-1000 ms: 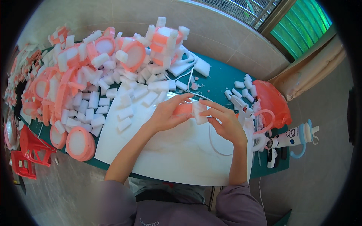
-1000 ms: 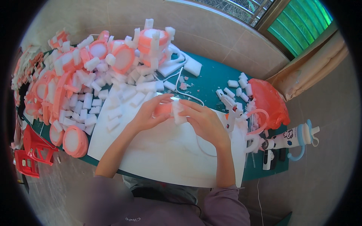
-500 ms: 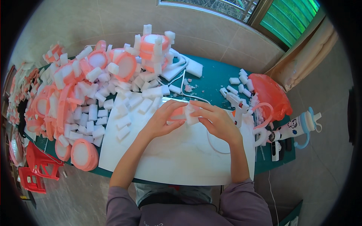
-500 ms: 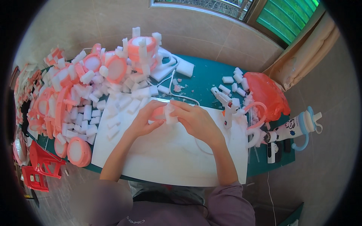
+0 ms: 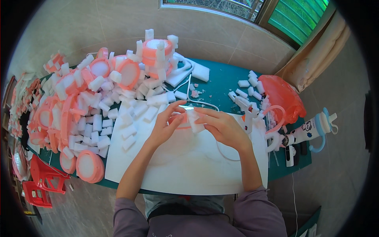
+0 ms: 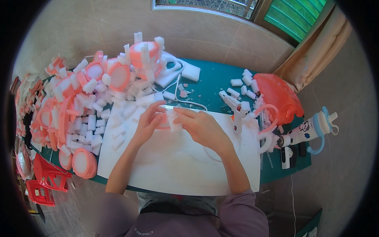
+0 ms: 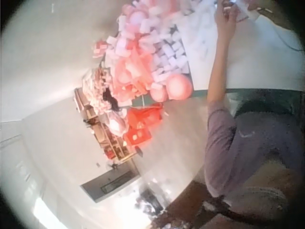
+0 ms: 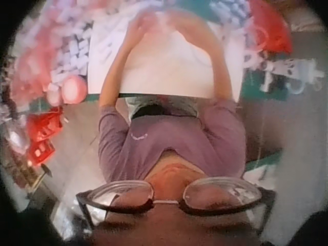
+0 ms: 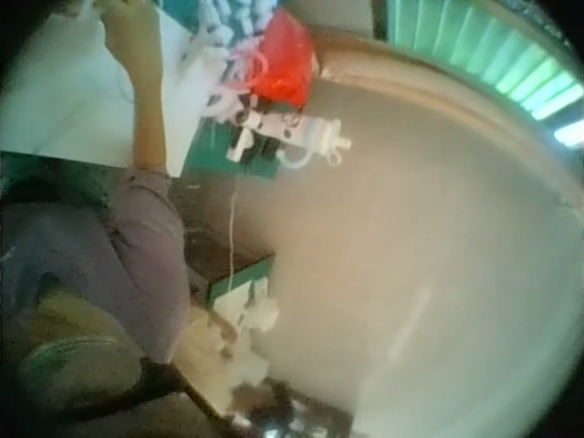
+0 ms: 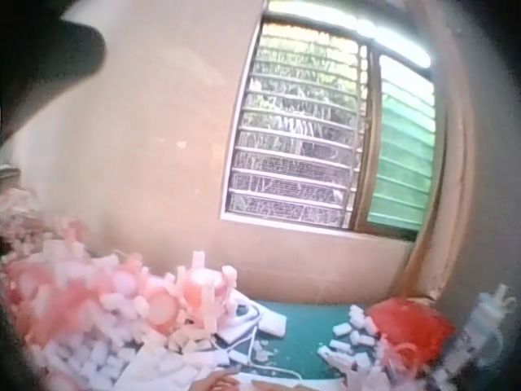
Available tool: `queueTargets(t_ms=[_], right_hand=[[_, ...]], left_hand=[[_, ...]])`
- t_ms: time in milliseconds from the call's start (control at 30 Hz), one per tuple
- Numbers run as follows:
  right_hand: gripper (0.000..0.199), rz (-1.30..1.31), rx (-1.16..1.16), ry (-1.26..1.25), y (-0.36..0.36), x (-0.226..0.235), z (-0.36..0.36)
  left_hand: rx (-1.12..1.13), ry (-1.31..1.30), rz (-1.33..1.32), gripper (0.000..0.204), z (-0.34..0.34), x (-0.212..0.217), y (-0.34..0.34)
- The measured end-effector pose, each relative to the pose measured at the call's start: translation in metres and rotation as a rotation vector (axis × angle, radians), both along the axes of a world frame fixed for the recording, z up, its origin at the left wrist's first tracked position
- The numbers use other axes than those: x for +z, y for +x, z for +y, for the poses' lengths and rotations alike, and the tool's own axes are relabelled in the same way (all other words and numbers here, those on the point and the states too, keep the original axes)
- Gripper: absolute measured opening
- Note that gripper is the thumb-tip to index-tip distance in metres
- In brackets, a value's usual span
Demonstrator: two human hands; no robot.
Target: Gluing pink and white foam components together using a hot glue gun at a manufacturing workstation.
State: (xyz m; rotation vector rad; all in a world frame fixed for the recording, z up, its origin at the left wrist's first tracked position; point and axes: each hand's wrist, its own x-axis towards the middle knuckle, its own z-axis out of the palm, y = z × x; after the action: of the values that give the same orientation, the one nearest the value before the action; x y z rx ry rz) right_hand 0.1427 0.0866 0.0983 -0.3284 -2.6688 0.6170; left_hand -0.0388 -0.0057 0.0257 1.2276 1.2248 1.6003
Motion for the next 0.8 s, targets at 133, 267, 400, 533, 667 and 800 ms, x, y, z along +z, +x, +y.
queueTargets(t_ms=[133,267,400,533,667,800], right_hand=[[0.023,-0.032,0.01,0.041,-0.0013,0.0008,-0.0038],[0.022,-0.03,0.007,0.048,-0.002,0.001,-0.0061],[0.019,-0.042,0.008,0.061,-0.0024,0.002,-0.0084],[0.018,-0.045,0.006,0.071,-0.0017,0.0015,-0.0086],[0.016,-0.019,0.021,0.098,-0.0018,0.0004,-0.0088],[0.015,-0.016,0.022,0.088,-0.0025,0.0012,-0.0099]], left_hand=[[0.079,0.088,0.082,0.023,0.0039,-0.0039,-0.0032],[0.104,0.138,0.119,0.017,0.0036,-0.0073,-0.0067],[0.142,0.207,0.177,0.017,0.0035,-0.0057,-0.0076],[0.162,0.194,0.164,0.016,0.0027,-0.0004,-0.0034],[0.134,0.196,0.2,0.016,0.0023,-0.0018,-0.0054],[0.124,0.223,0.134,0.014,0.0022,-0.0045,-0.005]])
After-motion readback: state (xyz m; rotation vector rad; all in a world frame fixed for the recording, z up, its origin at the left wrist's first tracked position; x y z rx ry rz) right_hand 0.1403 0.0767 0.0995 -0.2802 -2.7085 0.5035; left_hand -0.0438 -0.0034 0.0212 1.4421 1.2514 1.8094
